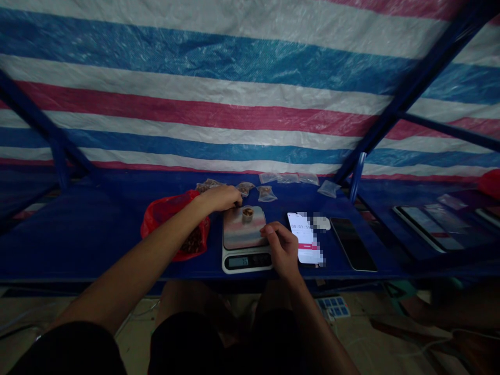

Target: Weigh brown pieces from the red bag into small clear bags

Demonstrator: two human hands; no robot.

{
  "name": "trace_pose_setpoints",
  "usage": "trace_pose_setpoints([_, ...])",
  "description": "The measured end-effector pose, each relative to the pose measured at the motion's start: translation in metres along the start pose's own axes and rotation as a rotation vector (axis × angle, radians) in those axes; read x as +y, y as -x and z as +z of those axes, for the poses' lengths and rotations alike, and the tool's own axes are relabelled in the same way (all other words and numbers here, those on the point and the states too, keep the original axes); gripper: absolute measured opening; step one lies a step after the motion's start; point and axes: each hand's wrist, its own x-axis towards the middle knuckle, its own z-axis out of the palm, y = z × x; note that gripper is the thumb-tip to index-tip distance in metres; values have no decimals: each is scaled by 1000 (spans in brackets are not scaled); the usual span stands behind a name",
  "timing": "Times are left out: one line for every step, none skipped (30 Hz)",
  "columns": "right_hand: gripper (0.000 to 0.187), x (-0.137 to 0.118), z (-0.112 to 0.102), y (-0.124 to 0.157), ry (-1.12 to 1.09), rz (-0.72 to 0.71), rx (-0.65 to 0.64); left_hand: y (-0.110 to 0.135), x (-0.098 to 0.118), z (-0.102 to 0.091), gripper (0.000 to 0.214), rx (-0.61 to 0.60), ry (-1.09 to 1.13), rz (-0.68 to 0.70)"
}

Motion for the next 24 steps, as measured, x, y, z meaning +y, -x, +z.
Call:
trace_pose_setpoints([32,0,0,0,-1,-1,-1,-1,1,-1,29,-35,-6,-4])
trace_pose_setpoints([32,0,0,0,-2,-3,-1,-2,3,-2,30,-63,-12,-11])
trace_pose_setpoints([33,0,0,0,-2,-4,-2,-3,4,-2,31,-79,-17,-19])
trace_pose_setpoints([33,0,0,0,-2,-5,-3,-4,5,-3,31,-79,-24,-24])
trace_pose_setpoints([33,0,0,0,-1,-6,-4,-4,5,-3,32,-84,-31,-25])
trace_pose_setpoints([33,0,0,0,-2,-8,-5,-5,4,-4,32,-95,-37,-21])
trace_pose_setpoints([33,0,0,0,-4,-9,-6,-5,2,-6,33,-106,-37,-14])
trace_pose_setpoints([33,0,0,0,-4,-9,-6,-4,1,-8,34,-110,-25,-7])
trace_pose_setpoints([33,0,0,0,-5,-8,-7,-3,-1,-11,35,-104,7,-6])
trace_pose_setpoints([33,0,0,1,-5,-6,-7,0,-2,-15,36,-87,59,-9])
trace_pose_setpoints([33,0,0,1,-7,-5,-9,3,-2,-20,36,-57,127,-17])
trace_pose_setpoints([32,0,0,0,-9,-6,-10,8,-1,-25,35,-19,201,-26])
trace_pose_setpoints([32,0,0,0,-13,-9,-11,12,2,-31,33,16,273,-29])
trace_pose_setpoints([32,0,0,0,-15,-13,-12,17,6,-36,32,46,328,-24])
trace_pose_setpoints([32,-1,0,0,-16,-18,-11,21,12,-41,32,64,358,-7])
trace_pose_setpoints([32,-1,0,0,-15,-22,-9,24,19,-45,31,73,368,14])
trace_pose_setpoints([32,-1,0,0,-12,-24,-7,26,26,-47,29,67,360,39])
trace_pose_setpoints([32,-2,0,0,-9,-26,-6,28,33,-48,28,52,349,66])
trace_pose_setpoints([32,-2,1,-1,-8,-26,-5,28,39,-49,27,33,340,88])
trace_pose_setpoints([31,-2,1,-1,-7,-26,-2,28,44,-48,26,15,337,104])
trace_pose_setpoints([31,-2,1,-1,-7,-23,3,27,48,-47,26,3,339,115])
trace_pose_setpoints([31,-2,1,-1,-8,-20,8,27,51,-47,26,-3,343,121])
trace_pose_setpoints([32,-3,1,-1,-9,-17,11,26,53,-46,27,-7,345,125])
trace_pose_setpoints([32,-3,2,-1,-9,-15,16,26,54,-45,27,-11,343,129])
